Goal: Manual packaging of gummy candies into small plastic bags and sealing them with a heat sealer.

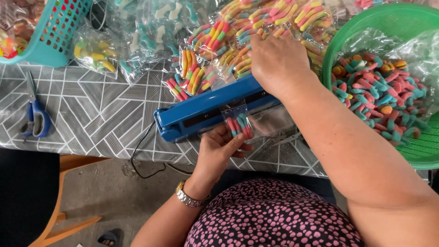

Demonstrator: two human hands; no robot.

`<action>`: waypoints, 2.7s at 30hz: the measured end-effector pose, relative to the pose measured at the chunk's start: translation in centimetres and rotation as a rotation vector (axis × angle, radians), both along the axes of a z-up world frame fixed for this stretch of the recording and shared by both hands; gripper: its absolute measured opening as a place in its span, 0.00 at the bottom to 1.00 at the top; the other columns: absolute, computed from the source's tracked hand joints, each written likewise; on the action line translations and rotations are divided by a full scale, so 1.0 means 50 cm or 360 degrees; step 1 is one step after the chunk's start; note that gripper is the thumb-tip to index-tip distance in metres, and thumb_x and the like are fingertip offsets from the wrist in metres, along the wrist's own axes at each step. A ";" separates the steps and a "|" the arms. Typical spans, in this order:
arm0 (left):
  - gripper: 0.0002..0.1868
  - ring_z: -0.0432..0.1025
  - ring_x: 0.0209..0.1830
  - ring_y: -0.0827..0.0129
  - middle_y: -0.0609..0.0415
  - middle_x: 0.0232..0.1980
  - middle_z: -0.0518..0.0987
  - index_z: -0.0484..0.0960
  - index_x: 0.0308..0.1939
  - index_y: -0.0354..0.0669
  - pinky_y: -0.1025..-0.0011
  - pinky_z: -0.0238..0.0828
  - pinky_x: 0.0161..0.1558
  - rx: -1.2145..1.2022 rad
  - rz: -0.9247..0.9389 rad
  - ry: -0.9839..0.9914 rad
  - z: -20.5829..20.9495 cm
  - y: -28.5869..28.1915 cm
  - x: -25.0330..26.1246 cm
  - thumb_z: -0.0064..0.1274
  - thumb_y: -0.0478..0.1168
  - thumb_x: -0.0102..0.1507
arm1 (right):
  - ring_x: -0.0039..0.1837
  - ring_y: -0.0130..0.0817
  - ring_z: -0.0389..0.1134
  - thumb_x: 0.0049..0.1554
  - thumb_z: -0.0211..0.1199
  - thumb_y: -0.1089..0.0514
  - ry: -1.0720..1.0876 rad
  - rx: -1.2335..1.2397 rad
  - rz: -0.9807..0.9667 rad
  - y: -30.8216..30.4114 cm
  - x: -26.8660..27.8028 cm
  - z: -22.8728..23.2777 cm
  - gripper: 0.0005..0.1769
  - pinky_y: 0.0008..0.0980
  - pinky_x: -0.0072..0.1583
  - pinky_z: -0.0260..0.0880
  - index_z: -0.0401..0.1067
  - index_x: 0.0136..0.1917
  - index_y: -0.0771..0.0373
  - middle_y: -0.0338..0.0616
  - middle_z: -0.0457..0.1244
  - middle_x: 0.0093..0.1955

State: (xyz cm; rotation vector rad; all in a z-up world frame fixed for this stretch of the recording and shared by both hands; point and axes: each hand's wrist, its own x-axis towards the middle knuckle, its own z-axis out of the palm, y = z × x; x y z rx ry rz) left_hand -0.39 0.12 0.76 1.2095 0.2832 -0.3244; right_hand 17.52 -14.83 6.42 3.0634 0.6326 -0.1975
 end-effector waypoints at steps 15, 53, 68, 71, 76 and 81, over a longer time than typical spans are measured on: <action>0.20 0.84 0.34 0.62 0.44 0.44 0.87 0.80 0.55 0.32 0.78 0.77 0.28 0.0088 -0.0008 -0.0004 0.004 -0.001 -0.003 0.59 0.40 0.62 | 0.45 0.57 0.71 0.75 0.39 0.53 -0.0036 -0.0040 -0.0017 0.000 -0.001 -0.009 0.19 0.55 0.43 0.72 0.63 0.69 0.65 0.56 0.69 0.48; 0.23 0.83 0.36 0.61 0.42 0.48 0.86 0.78 0.59 0.32 0.75 0.81 0.34 0.0007 -0.0062 -0.0041 0.005 0.001 -0.004 0.58 0.41 0.63 | 0.40 0.53 0.68 0.72 0.38 0.52 0.0257 -0.0118 -0.0084 0.007 -0.010 0.036 0.30 0.56 0.46 0.69 0.49 0.83 0.64 0.50 0.68 0.41; 0.23 0.83 0.35 0.62 0.44 0.47 0.86 0.76 0.60 0.33 0.76 0.81 0.33 0.0083 -0.0078 -0.0088 0.007 0.007 -0.004 0.57 0.42 0.64 | 0.44 0.54 0.69 0.74 0.52 0.50 -0.0327 0.0421 0.0111 -0.032 -0.015 0.014 0.14 0.59 0.40 0.70 0.73 0.58 0.59 0.47 0.69 0.46; 0.24 0.83 0.35 0.62 0.44 0.48 0.86 0.76 0.61 0.33 0.76 0.81 0.33 0.0075 -0.0087 -0.0076 0.009 0.008 -0.005 0.56 0.42 0.64 | 0.49 0.46 0.69 0.73 0.60 0.58 -0.0848 0.0709 0.0376 -0.054 -0.047 0.030 0.06 0.46 0.42 0.69 0.75 0.53 0.59 0.42 0.68 0.47; 0.23 0.83 0.35 0.62 0.45 0.45 0.87 0.78 0.60 0.34 0.76 0.80 0.32 0.0072 -0.0081 -0.0048 0.016 0.003 -0.006 0.56 0.42 0.64 | 0.48 0.41 0.67 0.71 0.64 0.68 -0.1295 0.0978 0.0799 -0.063 -0.135 0.061 0.09 0.46 0.62 0.71 0.74 0.46 0.67 0.48 0.67 0.46; 0.21 0.84 0.34 0.60 0.43 0.46 0.87 0.77 0.60 0.34 0.75 0.81 0.33 0.0025 -0.0068 -0.0109 0.007 0.008 -0.010 0.56 0.40 0.64 | 0.57 0.49 0.69 0.64 0.60 0.72 -0.1241 0.1666 0.1089 -0.075 -0.205 -0.022 0.08 0.57 0.76 0.62 0.71 0.57 0.76 0.61 0.68 0.52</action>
